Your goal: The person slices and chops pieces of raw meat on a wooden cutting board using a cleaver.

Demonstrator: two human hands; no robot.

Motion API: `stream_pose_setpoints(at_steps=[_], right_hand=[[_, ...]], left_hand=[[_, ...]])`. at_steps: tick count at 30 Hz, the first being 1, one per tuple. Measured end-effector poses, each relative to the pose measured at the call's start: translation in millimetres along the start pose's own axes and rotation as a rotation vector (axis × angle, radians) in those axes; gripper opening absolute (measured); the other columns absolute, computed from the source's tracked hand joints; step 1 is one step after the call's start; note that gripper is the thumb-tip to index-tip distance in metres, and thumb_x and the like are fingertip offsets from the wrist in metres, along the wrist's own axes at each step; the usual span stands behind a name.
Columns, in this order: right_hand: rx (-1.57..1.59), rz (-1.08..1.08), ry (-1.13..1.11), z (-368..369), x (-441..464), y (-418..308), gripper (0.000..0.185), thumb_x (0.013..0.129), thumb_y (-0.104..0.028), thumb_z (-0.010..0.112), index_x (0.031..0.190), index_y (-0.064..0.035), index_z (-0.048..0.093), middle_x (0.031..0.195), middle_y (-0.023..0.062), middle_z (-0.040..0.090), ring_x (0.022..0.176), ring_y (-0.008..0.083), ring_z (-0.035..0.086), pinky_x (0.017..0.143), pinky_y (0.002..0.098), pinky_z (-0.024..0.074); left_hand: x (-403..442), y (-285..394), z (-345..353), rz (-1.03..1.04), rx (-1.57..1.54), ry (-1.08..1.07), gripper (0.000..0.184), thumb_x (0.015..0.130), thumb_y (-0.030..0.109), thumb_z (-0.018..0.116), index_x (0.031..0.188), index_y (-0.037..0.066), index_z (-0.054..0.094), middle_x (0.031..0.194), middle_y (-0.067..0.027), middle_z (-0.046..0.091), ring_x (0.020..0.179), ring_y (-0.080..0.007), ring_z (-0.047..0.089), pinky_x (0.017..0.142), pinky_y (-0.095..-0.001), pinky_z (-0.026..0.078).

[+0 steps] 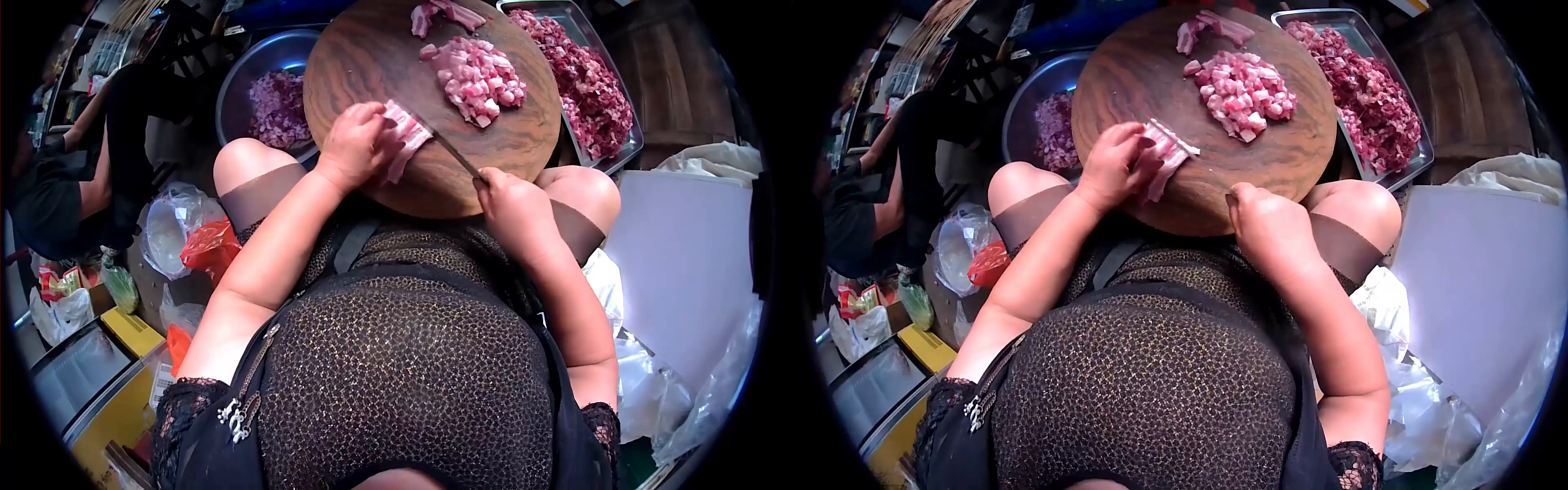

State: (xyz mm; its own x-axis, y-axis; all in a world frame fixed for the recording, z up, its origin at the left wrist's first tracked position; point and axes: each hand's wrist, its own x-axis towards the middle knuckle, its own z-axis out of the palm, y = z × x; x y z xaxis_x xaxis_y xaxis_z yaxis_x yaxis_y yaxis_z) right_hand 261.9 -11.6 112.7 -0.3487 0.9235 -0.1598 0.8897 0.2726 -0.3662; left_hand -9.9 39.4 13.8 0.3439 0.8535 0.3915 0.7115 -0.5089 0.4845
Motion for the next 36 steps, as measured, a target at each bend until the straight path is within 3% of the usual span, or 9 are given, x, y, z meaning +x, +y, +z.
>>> stream_pose_setpoints(at_steps=[3, 5, 13, 17, 23, 26, 29, 33, 36], right_hand=[[-0.072, -0.07, -0.004, 12, 10, -5, 0.021, 0.098, -0.024, 0.054, 0.095, -0.0041, 0.061, 0.082, 0.0185, 0.069, 0.075, 0.0367, 0.068, 0.064, 0.0469, 0.0539], [-0.158, -0.094, -0.047, 16, 16, -7, 0.014, 0.092, -0.013, 0.052, 0.086, -0.0021, 0.057, 0.075, 0.0177, 0.067, 0.07, 0.0367, 0.068, 0.061, 0.0464, 0.0553], [-0.151, -0.098, -0.195, 14, 65, -32, 0.012, 0.087, -0.007, 0.052, 0.086, -0.0005, 0.062, 0.078, 0.0194, 0.069, 0.073, 0.036, 0.07, 0.065, 0.0466, 0.0567], [-0.086, -0.208, -0.133, 33, 112, -48, 0.017, 0.089, -0.009, 0.051, 0.088, -0.0004, 0.065, 0.082, 0.0206, 0.07, 0.076, 0.037, 0.069, 0.067, 0.0471, 0.0564], [-0.081, -0.04, -0.181, 12, 51, 12, 0.016, 0.092, -0.014, 0.054, 0.091, -0.0018, 0.065, 0.081, 0.0221, 0.068, 0.081, 0.0404, 0.067, 0.07, 0.0492, 0.0538], [-0.076, 0.138, -0.117, -1, 21, 23, 0.024, 0.096, -0.023, 0.054, 0.095, -0.0002, 0.062, 0.082, 0.0249, 0.067, 0.08, 0.0438, 0.065, 0.074, 0.0517, 0.0518], [0.026, 0.13, 0.013, 0, 4, 15, 0.024, 0.097, -0.023, 0.054, 0.094, -0.0008, 0.062, 0.08, 0.0241, 0.067, 0.078, 0.0431, 0.065, 0.07, 0.052, 0.0518], [-0.054, -0.05, 0.005, 8, -2, -9, 0.022, 0.097, -0.022, 0.051, 0.091, -0.0027, 0.06, 0.079, 0.0204, 0.068, 0.073, 0.0383, 0.068, 0.064, 0.0493, 0.054], [-0.147, -0.055, -0.076, 12, 7, -18, 0.018, 0.096, -0.019, 0.052, 0.089, -0.0033, 0.059, 0.078, 0.0187, 0.068, 0.073, 0.0362, 0.068, 0.063, 0.0469, 0.055]], left_hand=[[-5, -7, 17, -0.01, -0.213, -0.015, 0.029, 0.076, 0.013, 0.075, 0.104, 0.006, 0.069, 0.106, -0.0139, 0.064, 0.097, -0.0356, 0.062, 0.086, -0.0419, 0.051], [2, 9, 6, -0.039, -0.231, 0.008, 0.031, 0.075, 0.012, 0.075, 0.105, 0.006, 0.07, 0.106, -0.0136, 0.065, 0.098, -0.0359, 0.062, 0.086, -0.0422, 0.051], [2, 0, 15, 0.048, -0.188, 0.091, 0.037, 0.075, 0.01, 0.073, 0.112, 0.007, 0.07, 0.11, -0.0146, 0.064, 0.104, -0.0364, 0.061, 0.093, -0.0433, 0.049], [-6, -1, 27, -0.054, -0.165, 0.048, 0.02, 0.078, 0.018, 0.073, 0.097, 0.012, 0.076, 0.105, -0.0101, 0.067, 0.103, -0.0319, 0.061, 0.094, -0.0407, 0.049], [-8, -1, 19, 0.035, -0.16, 0.037, 0.027, 0.076, 0.012, 0.071, 0.102, 0.006, 0.072, 0.111, -0.0143, 0.065, 0.109, -0.0337, 0.059, 0.099, -0.0418, 0.046], [-7, -2, 15, -0.081, -0.169, -0.008, 0.035, 0.077, 0.02, 0.077, 0.107, 0.004, 0.068, 0.116, -0.0139, 0.063, 0.11, -0.0314, 0.059, 0.098, -0.0402, 0.047], [-8, 8, 3, -0.243, -0.185, 0.191, 0.042, 0.075, 0.026, 0.082, 0.108, 0.004, 0.068, 0.116, -0.0155, 0.062, 0.11, -0.0311, 0.06, 0.096, -0.039, 0.049], [-16, 1, 3, 0.034, -0.135, 0.073, 0.025, 0.077, 0.021, 0.076, 0.099, 0.009, 0.072, 0.105, -0.0124, 0.064, 0.098, -0.0332, 0.061, 0.089, -0.0413, 0.051], [-10, 5, 2, 0.002, -0.21, 0.076, 0.027, 0.075, 0.012, 0.075, 0.101, 0.007, 0.071, 0.104, -0.0126, 0.065, 0.095, -0.0343, 0.063, 0.086, -0.0414, 0.051]])
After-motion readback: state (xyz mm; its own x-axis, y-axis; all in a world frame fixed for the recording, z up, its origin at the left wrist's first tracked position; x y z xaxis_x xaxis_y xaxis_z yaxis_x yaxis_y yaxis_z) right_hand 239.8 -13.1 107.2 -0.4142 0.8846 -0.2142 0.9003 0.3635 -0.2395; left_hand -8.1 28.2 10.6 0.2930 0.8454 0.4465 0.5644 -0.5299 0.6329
